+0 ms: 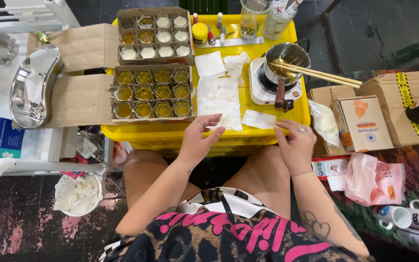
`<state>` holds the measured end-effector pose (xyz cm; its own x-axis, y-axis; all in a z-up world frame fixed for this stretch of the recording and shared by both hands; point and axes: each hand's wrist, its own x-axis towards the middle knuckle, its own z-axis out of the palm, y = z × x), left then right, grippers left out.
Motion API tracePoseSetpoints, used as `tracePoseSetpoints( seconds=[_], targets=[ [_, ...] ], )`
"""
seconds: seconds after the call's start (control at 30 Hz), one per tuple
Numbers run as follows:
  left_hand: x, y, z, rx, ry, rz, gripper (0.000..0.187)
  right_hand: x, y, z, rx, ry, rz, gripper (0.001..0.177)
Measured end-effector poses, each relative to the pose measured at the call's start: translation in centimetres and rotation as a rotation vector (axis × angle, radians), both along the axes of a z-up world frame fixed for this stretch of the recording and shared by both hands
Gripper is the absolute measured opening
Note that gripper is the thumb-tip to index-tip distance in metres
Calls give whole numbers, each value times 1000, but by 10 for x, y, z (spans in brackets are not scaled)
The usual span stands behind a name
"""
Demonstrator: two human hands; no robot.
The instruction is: Preparing wax and pouring it into small glass containers to create candles.
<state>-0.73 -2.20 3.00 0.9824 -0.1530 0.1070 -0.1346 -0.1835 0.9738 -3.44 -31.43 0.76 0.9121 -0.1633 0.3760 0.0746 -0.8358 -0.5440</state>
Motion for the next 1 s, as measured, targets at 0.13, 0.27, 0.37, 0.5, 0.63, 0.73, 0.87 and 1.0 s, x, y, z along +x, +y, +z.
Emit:
tracePoseSetpoints(
  seconds=[0.13,0.27,0.37,0.5,0.63,0.73,0.87,1.0],
  targets=[
    [-5,-2,-18,-86,47,-24,39,19,12,-4,-174,-3,116,23],
    [-6,9,-38,-302,161,-59,41,33,26,-12,-223,127,87,33],
    [-8,19,-40,-368,227,-57,46,41,34,-14,-208,203,42,36],
    [-13,23,-37,-403,273,-77,51,44,47,-2,-161,385,-57,34],
    [-16,24,-31,-491,333,-108,56,30,47,-13,-127,309,-53,24],
    [-19,28,-19,-667,434,-158,70,5,54,-17,-21,61,47,20],
    [-21,28,-1,-823,444,-265,95,-20,87,-4,753,198,189,27],
    [-32,20,-28,-715,203,-353,98,-25,113,17,1488,412,365,42]
  ],
)
